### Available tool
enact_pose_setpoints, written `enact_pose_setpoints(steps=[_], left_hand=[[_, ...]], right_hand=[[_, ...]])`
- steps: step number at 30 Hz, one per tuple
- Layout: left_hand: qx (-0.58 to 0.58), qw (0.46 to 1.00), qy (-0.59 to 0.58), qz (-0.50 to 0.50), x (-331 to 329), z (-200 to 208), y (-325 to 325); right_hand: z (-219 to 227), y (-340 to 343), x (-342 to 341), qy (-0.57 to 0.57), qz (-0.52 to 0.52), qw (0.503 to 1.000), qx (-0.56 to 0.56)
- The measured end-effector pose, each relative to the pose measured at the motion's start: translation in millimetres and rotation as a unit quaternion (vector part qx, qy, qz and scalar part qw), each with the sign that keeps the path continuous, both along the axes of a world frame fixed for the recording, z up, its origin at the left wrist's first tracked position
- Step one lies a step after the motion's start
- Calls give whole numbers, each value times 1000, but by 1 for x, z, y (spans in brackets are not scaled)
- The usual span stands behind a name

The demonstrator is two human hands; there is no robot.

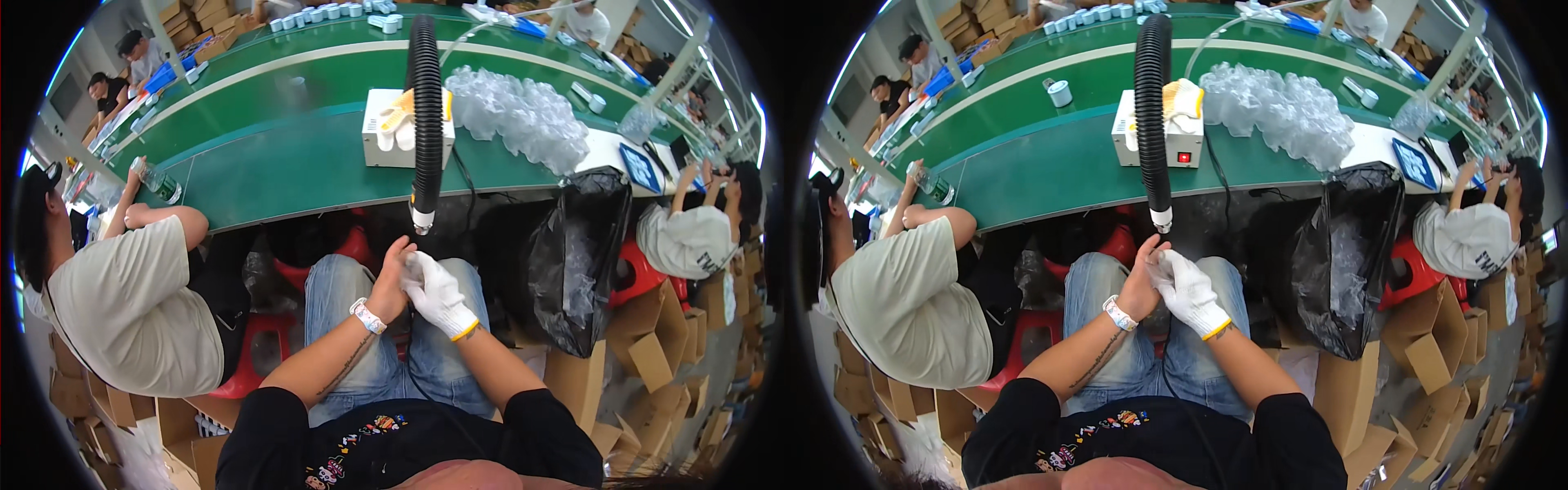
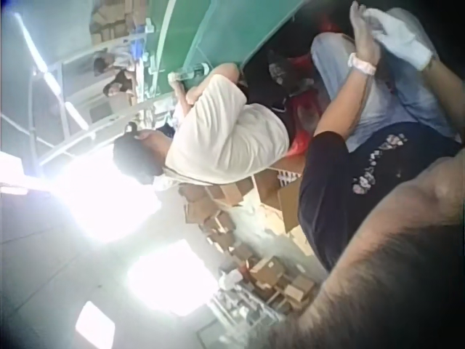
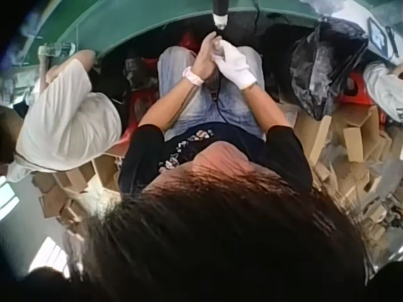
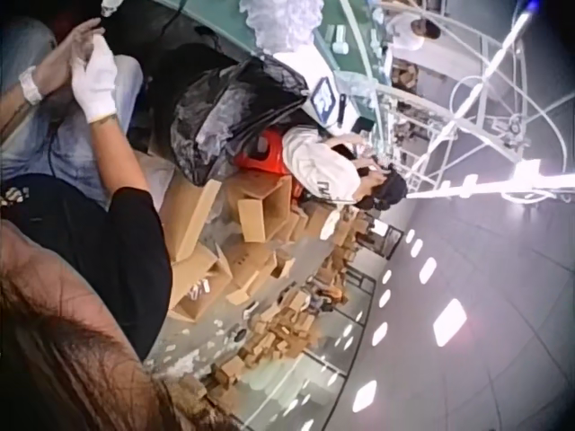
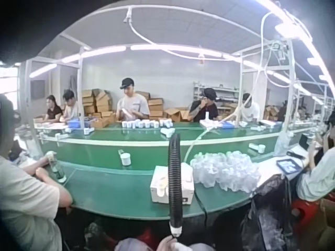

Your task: Assembling components of a handheld electronic device using a powered screwdriver on a manual assembly line.

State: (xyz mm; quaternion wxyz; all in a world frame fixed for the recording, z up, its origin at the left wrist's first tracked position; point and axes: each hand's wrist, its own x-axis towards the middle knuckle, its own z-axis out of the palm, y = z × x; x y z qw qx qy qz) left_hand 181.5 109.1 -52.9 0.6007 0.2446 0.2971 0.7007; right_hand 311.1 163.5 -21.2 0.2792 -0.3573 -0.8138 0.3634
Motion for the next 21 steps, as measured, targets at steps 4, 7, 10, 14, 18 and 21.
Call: enact_pose_setpoints(steps=[4,7,10,14,18,21], left_hand=[[-23,997,68,-23,-1,-15,1],[-85,996,-9,-23,-1,-10,7],[-141,982,-128,1,-4,4,19],[-192,979,-36,-56,-15,-3,5],[-162,974,-48,-154,-26,-6,5],[-151,974,-33,-165,1,3,18]], right_hand=[[25,3,18,-56,38,998,-13],[31,0,44,-71,43,994,-76],[39,10,81,-77,11,988,-134],[81,77,178,117,90,929,-340],[54,159,261,-90,-275,939,-186],[22,180,310,-287,-559,778,-26]])
